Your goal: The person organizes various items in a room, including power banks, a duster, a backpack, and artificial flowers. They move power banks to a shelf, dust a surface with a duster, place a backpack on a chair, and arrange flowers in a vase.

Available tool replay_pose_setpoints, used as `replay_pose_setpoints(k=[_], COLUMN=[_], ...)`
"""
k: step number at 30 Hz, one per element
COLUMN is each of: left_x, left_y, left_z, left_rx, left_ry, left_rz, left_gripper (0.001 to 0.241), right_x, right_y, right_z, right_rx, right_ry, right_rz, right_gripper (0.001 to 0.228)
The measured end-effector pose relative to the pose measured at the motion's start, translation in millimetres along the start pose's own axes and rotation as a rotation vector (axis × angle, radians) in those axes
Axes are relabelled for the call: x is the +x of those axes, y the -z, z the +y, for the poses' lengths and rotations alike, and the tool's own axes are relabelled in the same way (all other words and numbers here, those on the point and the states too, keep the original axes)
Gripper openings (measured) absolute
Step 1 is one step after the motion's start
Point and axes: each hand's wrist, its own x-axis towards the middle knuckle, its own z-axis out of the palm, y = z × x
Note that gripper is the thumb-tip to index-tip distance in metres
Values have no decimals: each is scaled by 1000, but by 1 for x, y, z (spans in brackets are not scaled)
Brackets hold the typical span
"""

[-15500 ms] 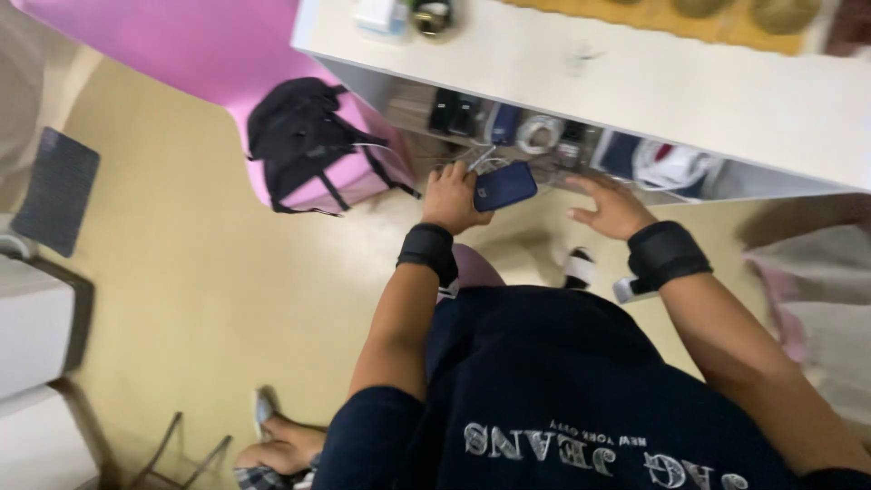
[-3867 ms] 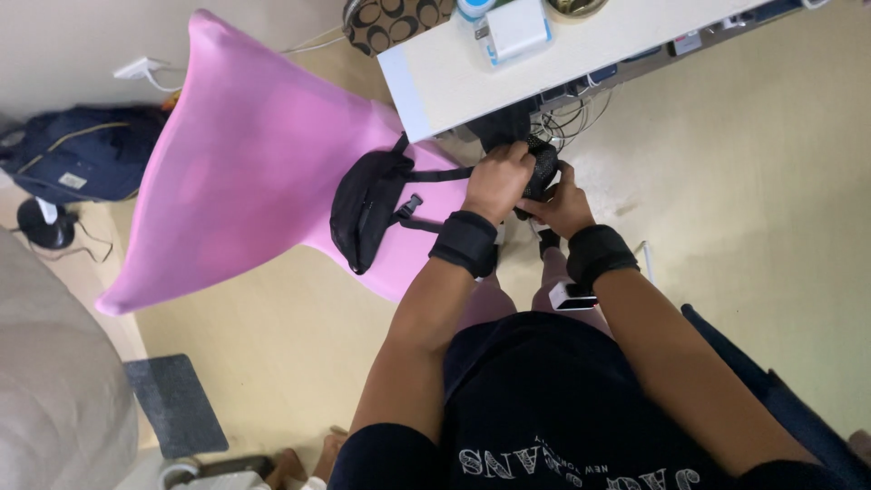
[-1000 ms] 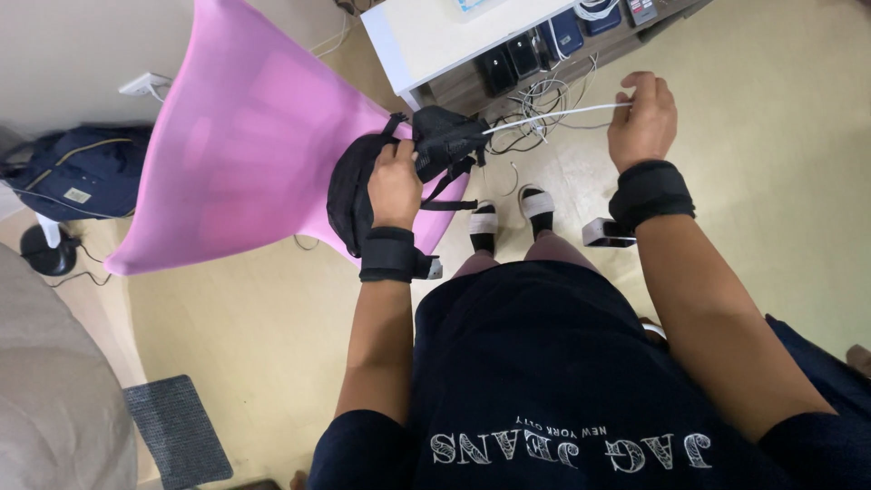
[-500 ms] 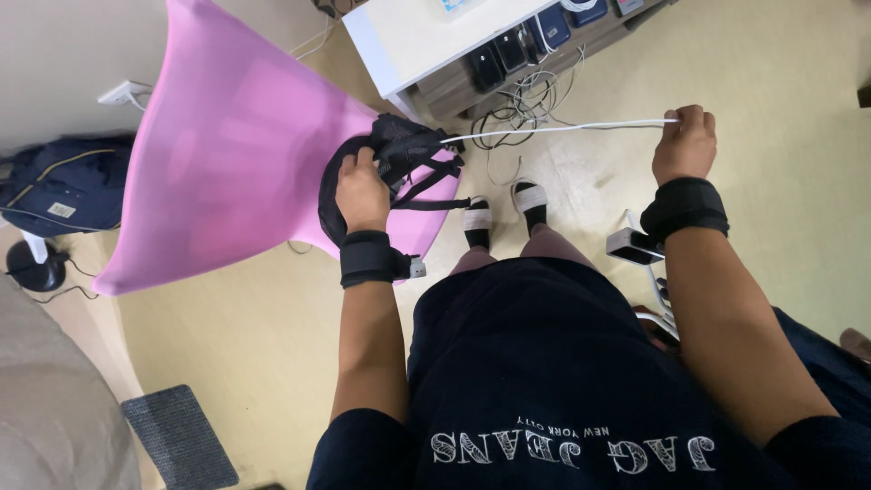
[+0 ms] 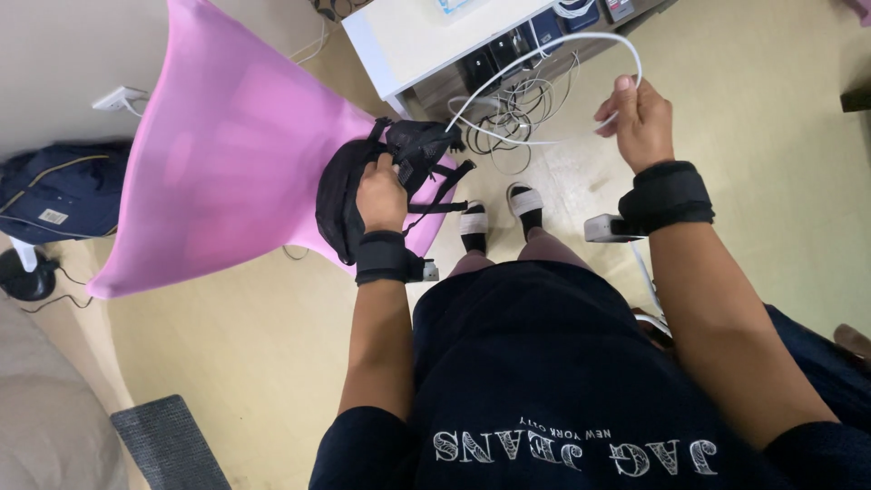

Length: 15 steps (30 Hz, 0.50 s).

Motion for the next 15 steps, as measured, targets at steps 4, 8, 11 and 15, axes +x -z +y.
replay_pose_setpoints(k=[4,8,11,15], left_x=[0,3,5,7], left_y=[5,10,16,12], left_z=[0,2,9,13], left_rx=[-16,-20,-29,-31], left_ry=[-6,3,21,16], left_rz=[6,0,11,3], left_gripper=[15,11,13,14], right_x=[-4,-16,-25,-36], right_y=[6,16,20,17], right_z=[14,51,71,84], right_rx=[-164,-389,-501,-470], right_ry=[-8,-104,-189,-362], right_rz=[94,122,95,24], right_gripper=[39,29,26,28])
